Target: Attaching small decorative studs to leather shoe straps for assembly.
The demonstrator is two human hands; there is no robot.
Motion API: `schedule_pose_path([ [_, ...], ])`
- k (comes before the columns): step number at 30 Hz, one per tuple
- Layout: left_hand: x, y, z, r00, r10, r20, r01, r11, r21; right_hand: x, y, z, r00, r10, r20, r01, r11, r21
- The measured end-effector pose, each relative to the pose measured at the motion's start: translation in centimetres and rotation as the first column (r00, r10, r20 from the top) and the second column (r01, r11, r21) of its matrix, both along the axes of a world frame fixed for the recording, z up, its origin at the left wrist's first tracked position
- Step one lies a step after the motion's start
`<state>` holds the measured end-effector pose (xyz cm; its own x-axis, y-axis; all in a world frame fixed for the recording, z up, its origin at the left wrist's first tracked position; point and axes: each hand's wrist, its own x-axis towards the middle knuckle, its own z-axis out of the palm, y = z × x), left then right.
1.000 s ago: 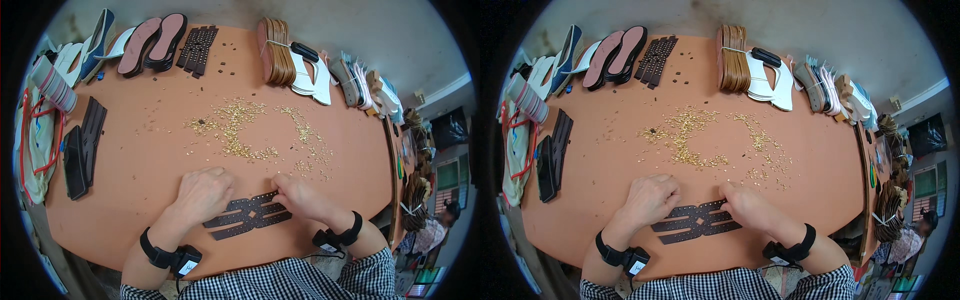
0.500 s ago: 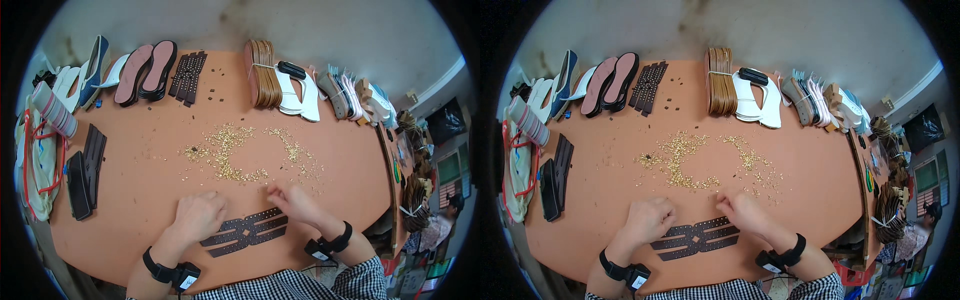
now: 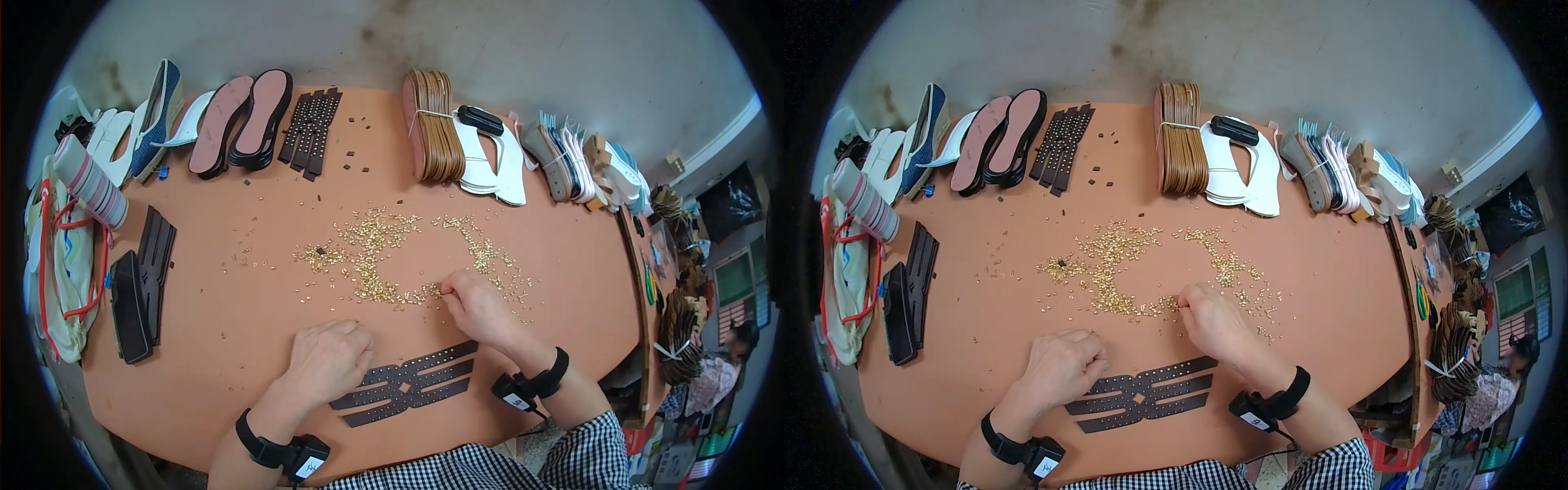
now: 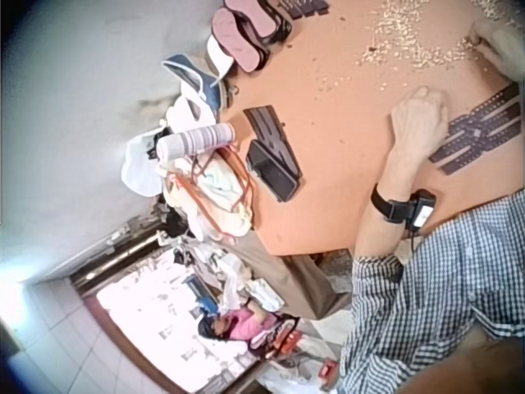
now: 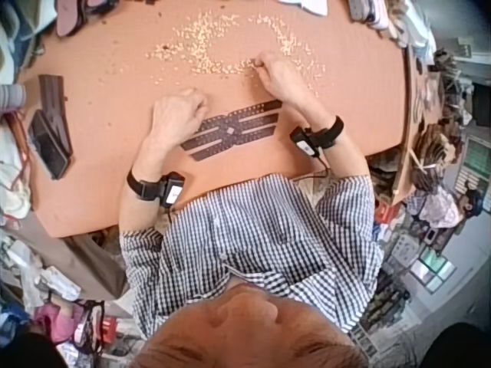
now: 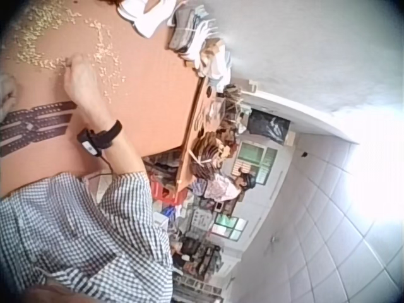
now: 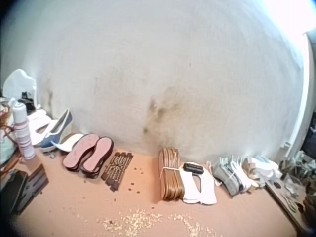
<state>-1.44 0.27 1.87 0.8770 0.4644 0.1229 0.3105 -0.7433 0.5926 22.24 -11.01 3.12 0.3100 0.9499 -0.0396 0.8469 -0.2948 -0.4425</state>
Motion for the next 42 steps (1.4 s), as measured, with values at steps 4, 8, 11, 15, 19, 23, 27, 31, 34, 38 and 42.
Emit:
schedule_pose_path([
  [4,-0.1,0.0,0.0,1.000,-0.001,0.000,0.001,1.000,0.007,-0.5,0.2,0.4,0.995,0.062,0.077,-0.055,0.995,-0.083],
  [8,0.0,0.0,0.1,1.000,-0.004,0.008,0.004,1.000,0.001,-0.5,0.4,0.6,0.974,0.139,0.177,-0.109,0.979,-0.174],
  [11,0.0,0.0,-0.1,1.000,-0.002,0.013,0.002,1.000,-0.003,-0.5,0.4,0.7,0.960,0.176,0.217,-0.129,0.968,-0.214],
  [15,-0.2,0.0,0.1,1.000,0.000,0.007,0.000,1.000,0.017,-0.7,0.4,0.6,0.894,0.255,0.369,-0.174,0.955,-0.239],
  [19,-0.1,0.0,-0.2,0.997,-0.031,-0.066,0.032,0.999,0.011,0.1,0.0,-0.6,0.909,0.200,0.367,-0.124,0.967,-0.221],
  [23,-0.2,0.0,-0.5,1.000,-0.012,-0.024,0.013,1.000,0.026,-1.7,-2.1,2.2,0.968,0.123,0.219,-0.122,0.992,-0.018],
  [27,-0.1,0.0,-0.5,1.000,-0.003,-0.003,0.003,0.999,0.039,-5.0,-5.8,2.5,0.991,0.121,0.060,-0.118,0.991,-0.059],
  [31,-0.1,0.0,-0.4,1.000,0.000,0.006,0.000,0.999,0.040,-6.4,-6.6,1.4,0.983,0.178,0.043,-0.178,0.984,0.014],
  [34,-0.1,0.0,-0.3,1.000,-0.001,0.014,0.000,1.000,0.031,-6.9,-6.4,1.1,0.974,0.210,0.085,-0.206,0.977,-0.053],
  [38,-0.1,0.0,-0.3,1.000,0.001,0.010,-0.002,1.000,0.026,-6.8,-6.3,0.9,0.963,0.241,0.120,-0.230,0.968,-0.102],
  [42,-0.1,0.0,-0.6,1.000,0.001,0.025,-0.002,0.999,0.037,-7.0,-6.1,0.9,0.960,0.241,0.138,-0.222,0.964,-0.144],
])
